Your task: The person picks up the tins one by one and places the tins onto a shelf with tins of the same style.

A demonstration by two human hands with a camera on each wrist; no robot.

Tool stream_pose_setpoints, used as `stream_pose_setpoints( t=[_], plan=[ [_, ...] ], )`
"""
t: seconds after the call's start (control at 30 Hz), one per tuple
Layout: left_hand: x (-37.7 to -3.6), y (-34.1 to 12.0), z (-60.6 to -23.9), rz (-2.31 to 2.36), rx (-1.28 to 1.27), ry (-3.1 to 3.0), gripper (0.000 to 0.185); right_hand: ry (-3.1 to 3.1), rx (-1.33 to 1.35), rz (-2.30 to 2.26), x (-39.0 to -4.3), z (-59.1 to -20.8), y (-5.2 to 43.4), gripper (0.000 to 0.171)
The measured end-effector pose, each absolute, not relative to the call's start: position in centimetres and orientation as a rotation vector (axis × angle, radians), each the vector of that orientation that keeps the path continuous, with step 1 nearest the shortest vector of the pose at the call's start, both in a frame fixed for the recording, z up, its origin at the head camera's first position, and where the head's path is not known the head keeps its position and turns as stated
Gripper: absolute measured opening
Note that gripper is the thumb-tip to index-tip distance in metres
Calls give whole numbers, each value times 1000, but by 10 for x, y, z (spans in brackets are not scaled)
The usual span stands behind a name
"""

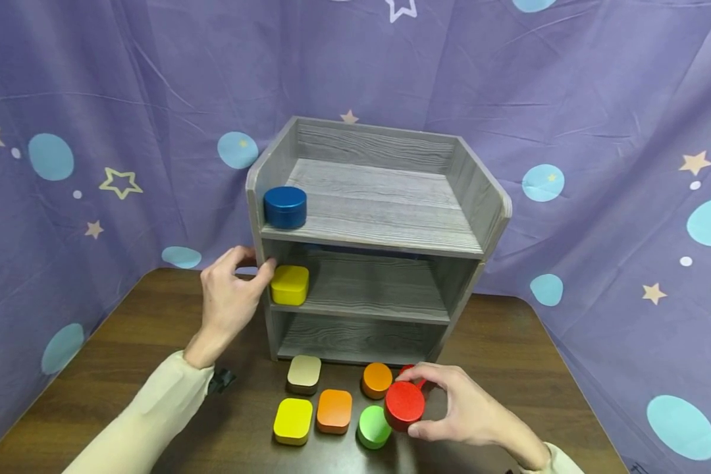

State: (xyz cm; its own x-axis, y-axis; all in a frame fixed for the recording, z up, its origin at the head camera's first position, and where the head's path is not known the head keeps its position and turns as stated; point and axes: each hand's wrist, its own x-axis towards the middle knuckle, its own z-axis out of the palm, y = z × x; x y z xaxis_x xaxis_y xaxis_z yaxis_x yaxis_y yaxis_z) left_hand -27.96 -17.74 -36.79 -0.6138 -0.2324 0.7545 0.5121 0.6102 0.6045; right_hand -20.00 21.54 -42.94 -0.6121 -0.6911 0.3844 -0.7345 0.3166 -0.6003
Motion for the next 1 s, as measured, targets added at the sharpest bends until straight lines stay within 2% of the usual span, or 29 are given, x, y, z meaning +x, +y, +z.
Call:
stream_pose_setpoints(
  t=[1.0],
  plan=[
    [-279,-180,-367,-1097,-237,-1958,17,-2499,1404,1097,-242,-307,164,51]
  ],
)
